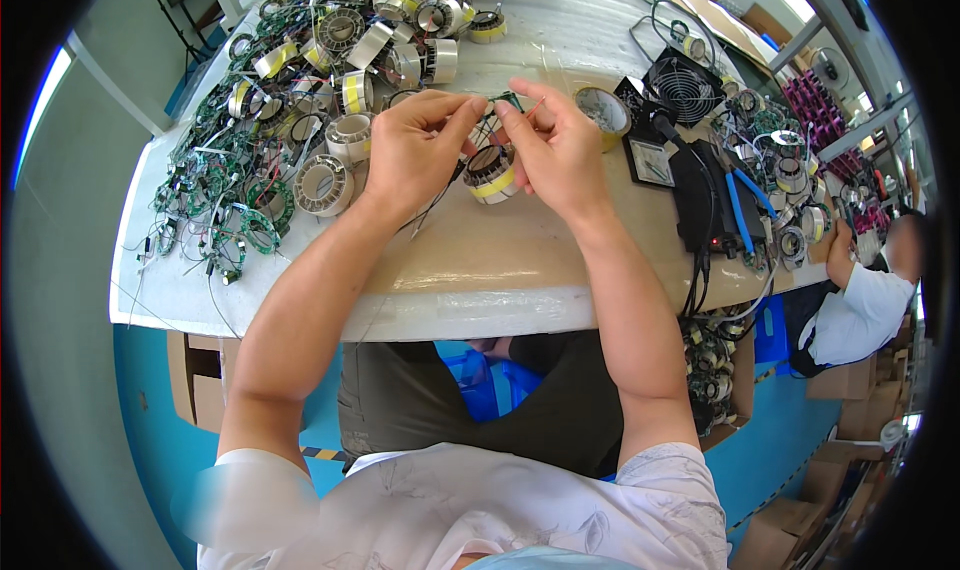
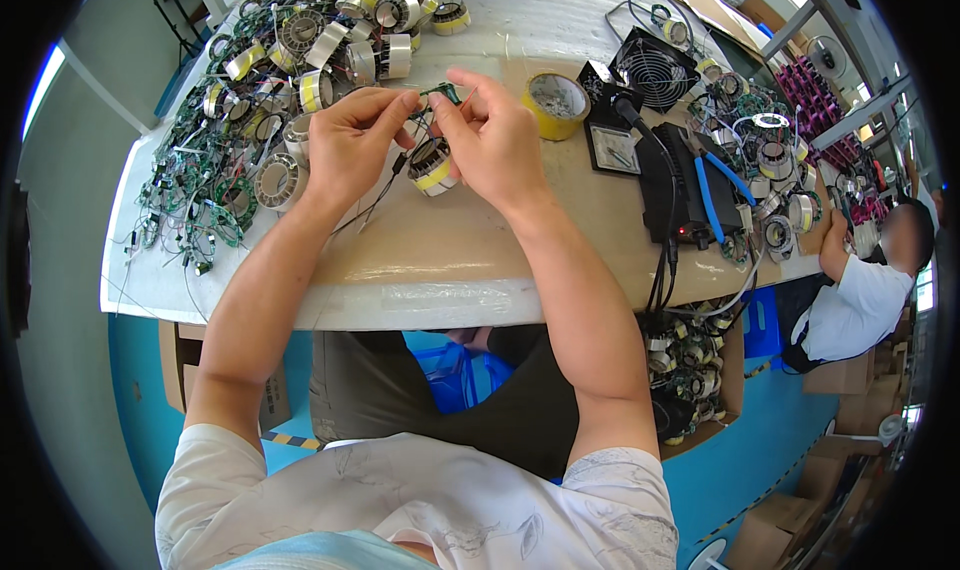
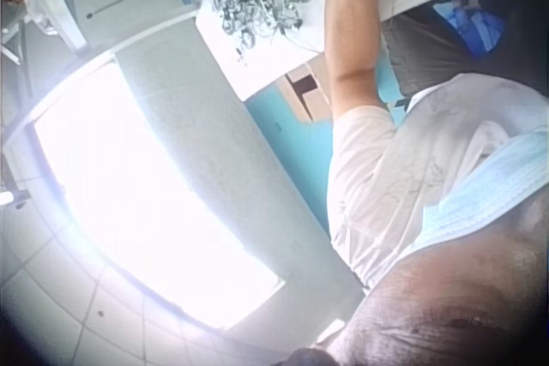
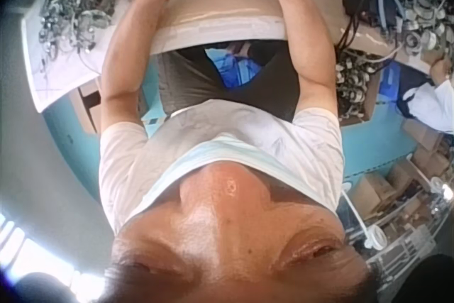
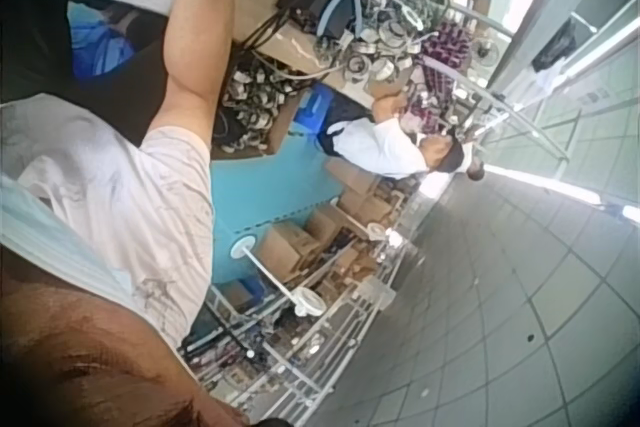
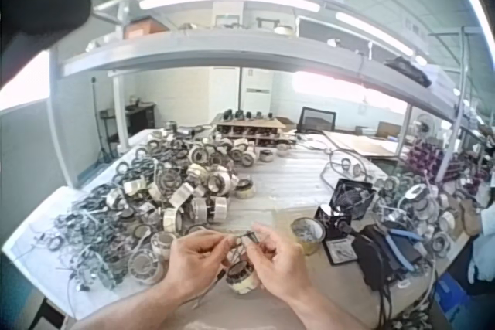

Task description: Soldering wires to a circular printed circuit board mounted on an electronic component.

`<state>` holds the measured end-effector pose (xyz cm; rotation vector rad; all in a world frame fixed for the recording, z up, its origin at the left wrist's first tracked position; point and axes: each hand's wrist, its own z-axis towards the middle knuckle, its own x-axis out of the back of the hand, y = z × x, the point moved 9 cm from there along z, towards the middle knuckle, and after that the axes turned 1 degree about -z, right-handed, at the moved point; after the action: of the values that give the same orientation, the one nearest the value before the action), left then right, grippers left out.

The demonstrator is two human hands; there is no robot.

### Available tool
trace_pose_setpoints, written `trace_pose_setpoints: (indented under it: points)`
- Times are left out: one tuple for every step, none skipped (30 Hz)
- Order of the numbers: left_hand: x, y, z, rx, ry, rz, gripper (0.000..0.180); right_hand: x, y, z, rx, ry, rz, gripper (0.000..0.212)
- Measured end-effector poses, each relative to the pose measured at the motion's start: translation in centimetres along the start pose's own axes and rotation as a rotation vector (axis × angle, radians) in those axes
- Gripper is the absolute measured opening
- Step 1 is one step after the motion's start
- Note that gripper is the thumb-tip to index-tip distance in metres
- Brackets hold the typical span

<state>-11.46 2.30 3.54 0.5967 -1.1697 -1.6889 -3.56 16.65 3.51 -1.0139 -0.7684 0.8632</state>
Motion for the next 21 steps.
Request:
trace_pose_setpoints:
  points:
    - [-0.16,0.22,0.0,-0.023,-0.012,-0.004,0.017,-0.01,0.04,0.04,0.001,-0.011,-0.023,0.034]
    - [-0.19,0.25,0.02,-0.023,-0.013,-0.004,0.017,0.05,-0.03,0.04,0.0,-0.01,-0.023,0.034]
    - [-0.23,0.31,0.05,-0.026,-0.018,0.004,0.016,0.03,-0.17,0.04,0.002,-0.017,-0.036,0.035]
    - [-0.25,0.32,0.05,-0.028,-0.023,0.013,0.016,-0.02,-0.23,0.03,0.003,-0.025,-0.048,0.035]
    - [-0.22,0.3,0.05,-0.027,-0.023,0.013,0.016,0.0,-0.22,0.04,0.003,-0.025,-0.048,0.035]
    - [-0.2,0.33,0.06,-0.033,-0.026,0.016,0.016,0.01,-0.15,0.06,-0.004,-0.026,-0.043,0.034]
    - [-0.14,0.36,0.05,-0.039,-0.028,0.02,0.016,-0.03,-0.09,0.09,-0.01,-0.028,-0.036,0.033]
    - [-0.08,0.34,0.04,-0.038,-0.028,0.021,0.016,-0.05,-0.13,0.1,-0.011,-0.029,-0.035,0.033]
    - [-0.06,0.53,0.02,-0.061,-0.032,0.039,0.016,-0.06,0.02,0.11,-0.034,-0.03,-0.021,0.033]
    - [-0.15,0.71,-0.01,-0.085,-0.037,0.054,0.016,0.03,0.2,0.09,-0.058,-0.03,-0.009,0.033]
    - [-0.16,0.7,0.01,-0.084,-0.037,0.053,0.016,0.11,0.22,0.12,-0.059,-0.03,-0.01,0.033]
    - [-0.2,0.86,0.02,-0.099,-0.041,0.065,0.016,0.13,0.28,0.17,-0.064,-0.036,0.007,0.033]
    - [-0.18,1.02,0.03,-0.114,-0.045,0.078,0.016,0.08,0.29,0.21,-0.067,-0.042,0.024,0.033]
    - [-0.18,0.99,0.02,-0.114,-0.045,0.078,0.016,0.07,0.24,0.16,-0.067,-0.042,0.024,0.033]
    - [-0.23,0.96,-0.01,-0.115,-0.046,0.08,0.016,0.11,0.13,0.07,-0.062,-0.038,-0.008,0.033]
    - [-0.23,0.94,-0.03,-0.117,-0.046,0.082,0.017,0.14,0.03,0.03,-0.056,-0.034,-0.04,0.033]
    - [-0.21,0.9,-0.01,-0.117,-0.045,0.082,0.017,0.15,0.01,0.05,-0.056,-0.035,-0.04,0.033]
    - [-0.21,0.97,0.01,-0.131,-0.047,0.094,0.017,0.18,-0.01,0.08,-0.056,-0.033,-0.039,0.033]
    - [-0.22,1.01,-0.01,-0.143,-0.049,0.105,0.017,0.19,0.03,0.08,-0.058,-0.031,-0.038,0.033]
    - [-0.2,1.03,-0.05,-0.142,-0.049,0.106,0.017,0.17,0.0,0.06,-0.059,-0.032,-0.038,0.033]
    - [-0.21,1.09,-0.1,-0.14,-0.051,0.111,0.016,0.15,-0.04,0.04,-0.065,-0.032,-0.034,0.033]
